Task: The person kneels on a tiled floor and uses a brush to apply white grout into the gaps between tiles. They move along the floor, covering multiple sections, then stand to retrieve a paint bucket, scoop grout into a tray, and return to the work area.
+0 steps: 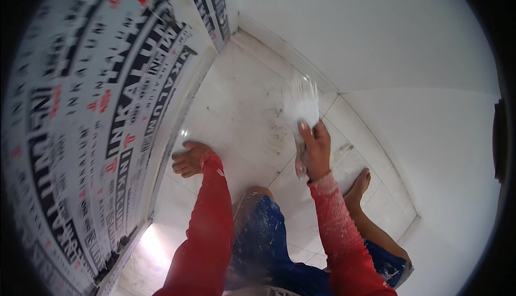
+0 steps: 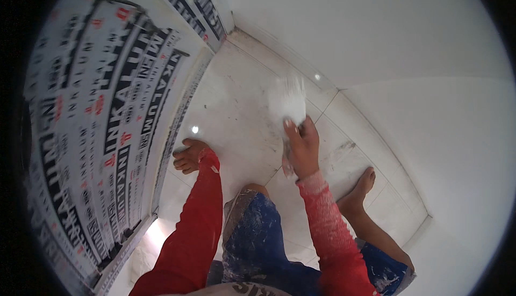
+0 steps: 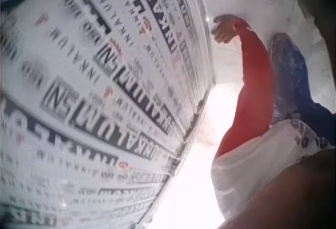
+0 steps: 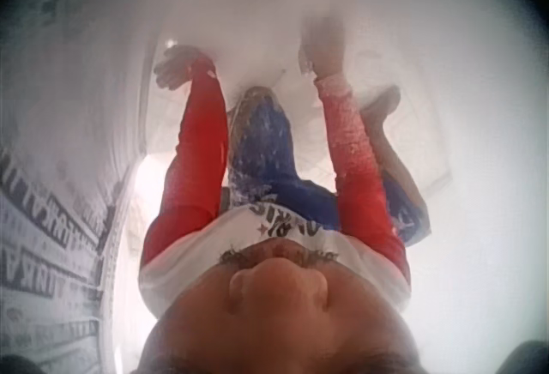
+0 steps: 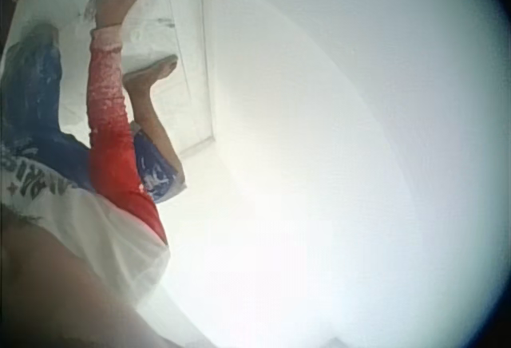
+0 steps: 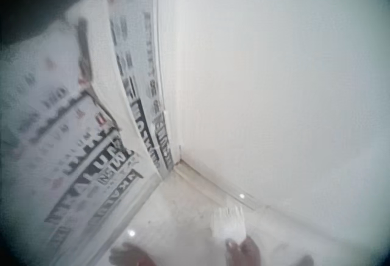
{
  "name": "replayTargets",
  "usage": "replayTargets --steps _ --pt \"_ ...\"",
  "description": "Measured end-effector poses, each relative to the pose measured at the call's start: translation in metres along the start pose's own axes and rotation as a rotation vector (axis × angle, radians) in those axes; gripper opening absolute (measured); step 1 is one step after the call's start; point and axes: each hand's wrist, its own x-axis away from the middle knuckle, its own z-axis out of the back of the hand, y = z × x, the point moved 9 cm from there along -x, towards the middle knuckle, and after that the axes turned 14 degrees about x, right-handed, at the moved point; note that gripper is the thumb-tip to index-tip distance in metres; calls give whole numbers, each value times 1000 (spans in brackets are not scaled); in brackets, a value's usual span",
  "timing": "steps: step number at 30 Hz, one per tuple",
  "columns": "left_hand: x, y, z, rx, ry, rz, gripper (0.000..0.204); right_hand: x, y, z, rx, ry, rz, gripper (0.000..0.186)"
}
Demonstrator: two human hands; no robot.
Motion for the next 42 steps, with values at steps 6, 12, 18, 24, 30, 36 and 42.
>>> replayTargets --steps 6,12,18,24,30,36,42 --pt "-4 -4 -15 -84 -29 -44 59 -103 5 -65 -117 -21 -24 26" --pt "-6 -4 -18 -120 -14 -74 58 -153 21 -86 -217 40 -49 25" --pt "-5 -2 -25 -136 -33 -130 58 -136 43 -41 -261 215 -16 24" --pt "-4 -2 -27 -159 -47 -154 58 -69 67 -4 -418 423 -174 24" --pt "-4 1 -32 -177 -86 -190 58 -109 34 -58 -331 235 -40 22" --pt "-6 -3 -41 -188 -108 -212 58 -114 63 -12 -375 350 -61 22" --pt "-7 -6 -44 -197 -111 -212 58 -62 97 43 -441 534 -118 22"
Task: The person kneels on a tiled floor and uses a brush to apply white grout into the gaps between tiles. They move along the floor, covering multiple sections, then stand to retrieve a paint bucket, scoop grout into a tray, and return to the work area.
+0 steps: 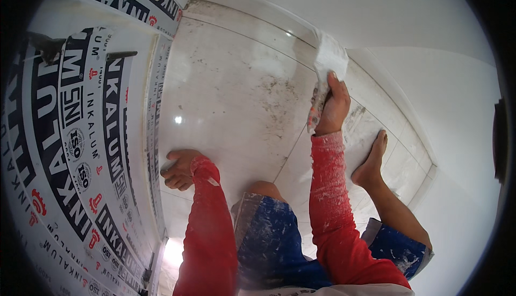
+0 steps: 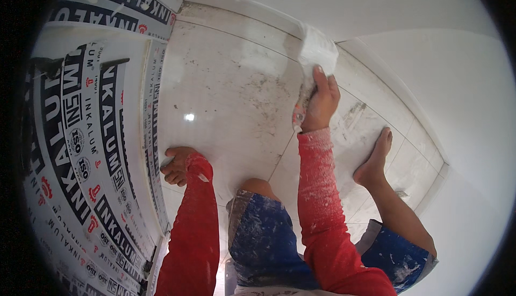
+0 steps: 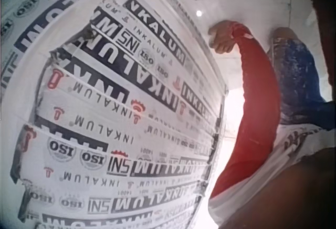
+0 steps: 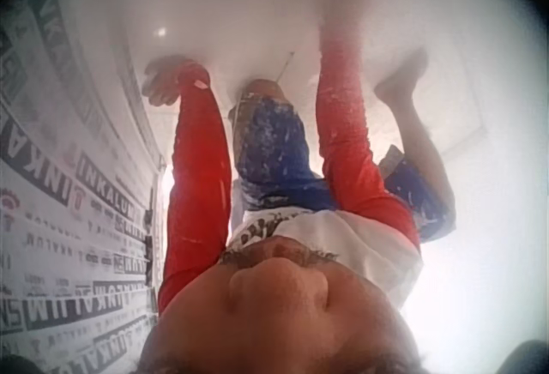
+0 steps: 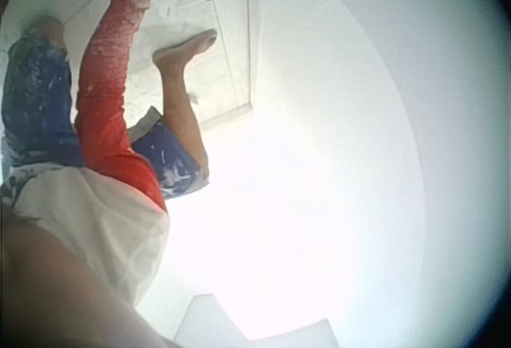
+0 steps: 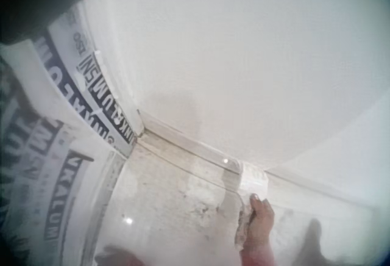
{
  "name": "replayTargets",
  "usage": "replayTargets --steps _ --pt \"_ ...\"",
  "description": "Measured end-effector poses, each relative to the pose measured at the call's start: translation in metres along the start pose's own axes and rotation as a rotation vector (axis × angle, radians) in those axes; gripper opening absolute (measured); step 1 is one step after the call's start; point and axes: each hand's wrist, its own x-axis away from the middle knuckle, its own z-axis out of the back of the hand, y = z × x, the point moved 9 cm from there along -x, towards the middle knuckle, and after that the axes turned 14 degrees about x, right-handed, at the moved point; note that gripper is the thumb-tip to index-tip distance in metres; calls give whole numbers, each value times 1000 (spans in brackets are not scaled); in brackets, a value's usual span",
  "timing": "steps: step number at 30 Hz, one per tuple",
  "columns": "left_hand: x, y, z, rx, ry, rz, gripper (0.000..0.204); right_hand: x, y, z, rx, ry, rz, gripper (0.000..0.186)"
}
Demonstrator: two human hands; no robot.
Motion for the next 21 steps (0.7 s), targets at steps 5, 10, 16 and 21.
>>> replayTargets --steps 5,10,16,21 --pt "1 -9 3 30 57 79 58 24 12 8 -133 101 -23 17" --pt "2 2 5 0 24 35 58 20 16 -44 -240 180 1 19" --pt "11 18 38 1 67 63 57 23 10 -141 -294 93 9 24" --pt "11 16 46 -3 97 89 57 30 1 -206 -251 -10 40 26"
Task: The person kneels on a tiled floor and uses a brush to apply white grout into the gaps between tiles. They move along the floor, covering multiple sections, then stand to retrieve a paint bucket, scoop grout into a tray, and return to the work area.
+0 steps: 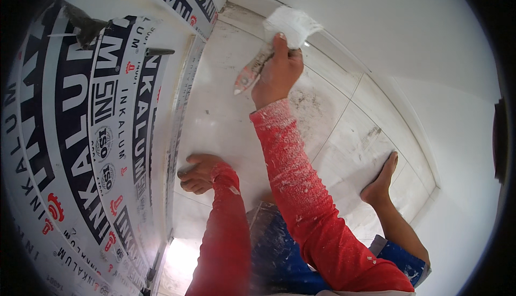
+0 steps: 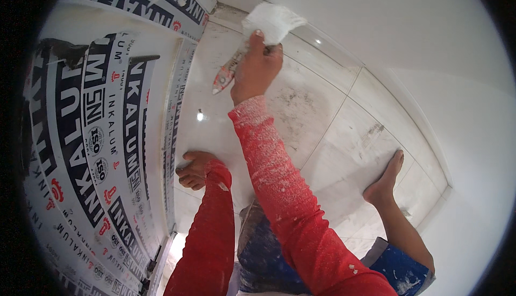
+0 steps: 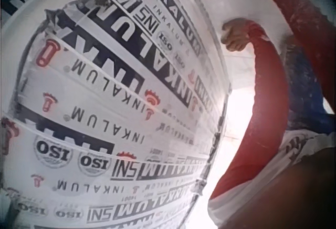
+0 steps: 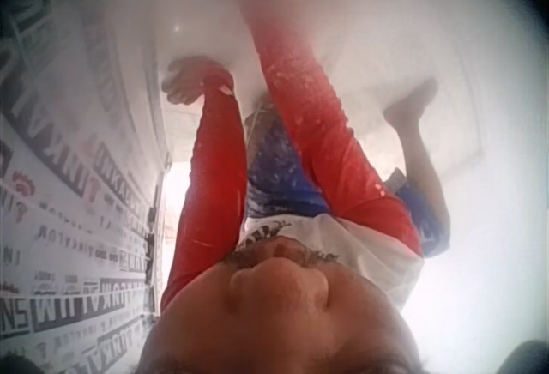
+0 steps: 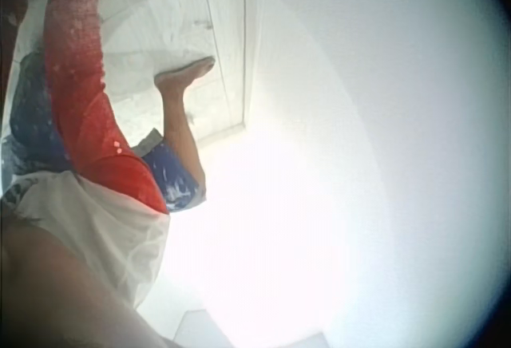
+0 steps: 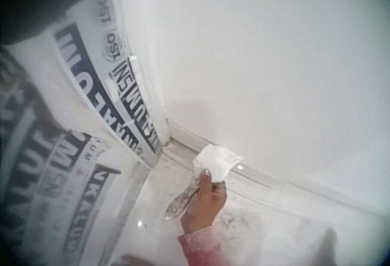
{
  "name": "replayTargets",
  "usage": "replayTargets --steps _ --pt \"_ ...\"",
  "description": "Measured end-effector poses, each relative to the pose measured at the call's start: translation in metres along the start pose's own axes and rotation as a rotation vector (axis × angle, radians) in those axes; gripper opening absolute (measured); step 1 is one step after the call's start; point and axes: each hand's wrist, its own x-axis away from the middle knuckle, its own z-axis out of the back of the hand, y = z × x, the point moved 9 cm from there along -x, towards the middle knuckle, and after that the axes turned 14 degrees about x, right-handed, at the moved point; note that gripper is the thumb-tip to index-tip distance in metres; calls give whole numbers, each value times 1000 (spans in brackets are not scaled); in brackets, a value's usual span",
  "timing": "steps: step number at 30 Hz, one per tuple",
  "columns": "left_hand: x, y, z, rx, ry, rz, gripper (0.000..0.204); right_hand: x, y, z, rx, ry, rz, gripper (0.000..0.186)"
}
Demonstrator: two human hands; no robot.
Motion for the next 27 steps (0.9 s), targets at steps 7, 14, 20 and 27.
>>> replayTargets --steps 7,14,20,27 --pt "-2 -10 -11 -17 25 22 57 0 16 -55 293 -278 4 29" --pt "0 -6 8 37 75 97 57 -13 2 -64 541 -499 93 30" --pt "-1 -2 14 28 56 109 57 -22 -15 -39 622 -348 133 29" --pt "3 2 17 -45 79 59 57 -13 -11 -61 420 -440 123 30"
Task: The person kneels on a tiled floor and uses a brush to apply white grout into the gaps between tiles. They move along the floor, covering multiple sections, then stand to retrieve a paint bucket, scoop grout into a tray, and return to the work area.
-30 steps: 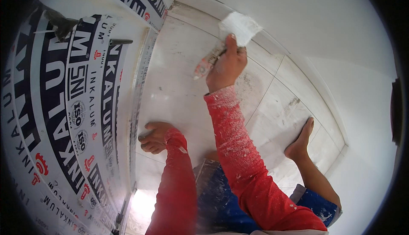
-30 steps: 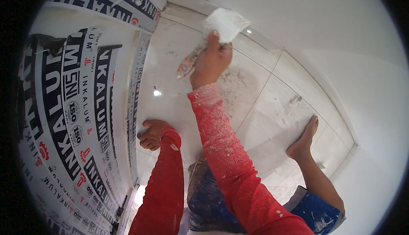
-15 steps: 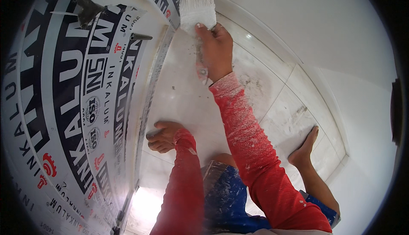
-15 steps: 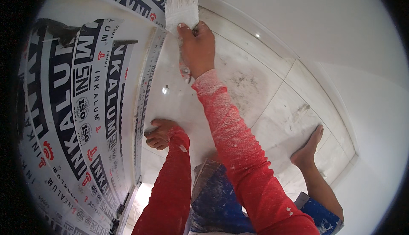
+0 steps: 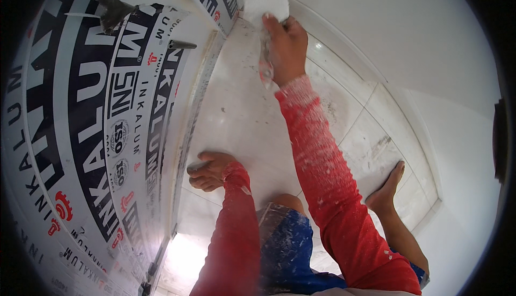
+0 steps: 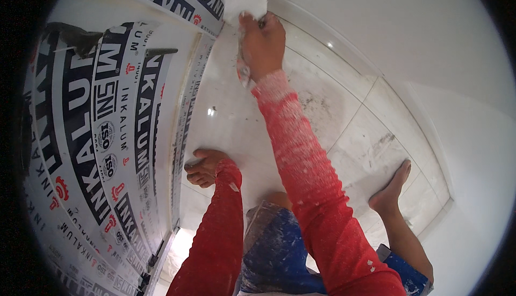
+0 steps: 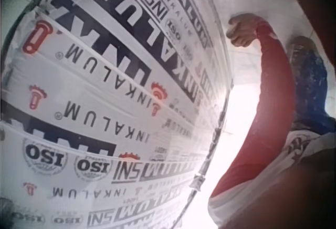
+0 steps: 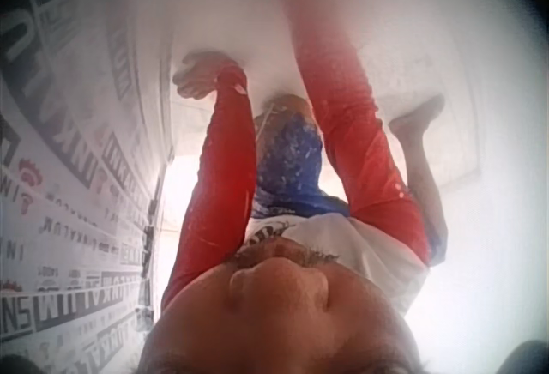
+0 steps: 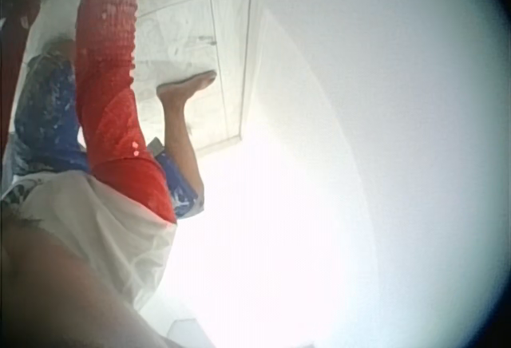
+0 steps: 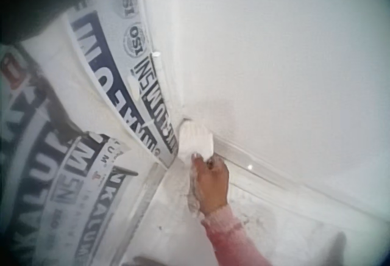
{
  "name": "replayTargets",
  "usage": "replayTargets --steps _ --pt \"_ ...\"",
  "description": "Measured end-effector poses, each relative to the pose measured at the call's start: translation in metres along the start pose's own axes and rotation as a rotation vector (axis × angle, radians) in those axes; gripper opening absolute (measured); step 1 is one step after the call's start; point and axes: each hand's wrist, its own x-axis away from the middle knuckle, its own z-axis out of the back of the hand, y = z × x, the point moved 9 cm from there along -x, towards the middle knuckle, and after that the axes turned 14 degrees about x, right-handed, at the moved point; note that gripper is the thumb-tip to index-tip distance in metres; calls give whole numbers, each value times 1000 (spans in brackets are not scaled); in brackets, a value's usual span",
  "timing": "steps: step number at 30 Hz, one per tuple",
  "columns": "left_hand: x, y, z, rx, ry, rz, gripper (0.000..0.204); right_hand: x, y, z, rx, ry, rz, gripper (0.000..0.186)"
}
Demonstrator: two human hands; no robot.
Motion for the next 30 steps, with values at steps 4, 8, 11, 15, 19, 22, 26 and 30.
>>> replayTargets --steps 4,8,11,15,19,22,26,30 --pt "-1 -4 -6 1 9 5 57 9 6 6 94 236 -26 28" --pt "-3 -16 -16 67 37 67 56 19 9 -3 139 252 25 25" --pt "-1 -20 -21 63 56 54 56 17 -5 -14 125 280 190 21" --pt "-3 -18 -25 -14 39 23 56 32 6 -4 76 455 72 21" --pt "-2 -17 -21 -27 51 28 56 29 10 -6 336 404 -6 20" --pt "1 -16 -19 -32 49 22 56 20 -17 -11 488 423 301 20" --pt "-1 -18 -17 45 77 55 56 23 9 6 443 476 16 21" --pt "-2 -15 -16 -44 62 36 56 31 5 1 528 329 89 21"
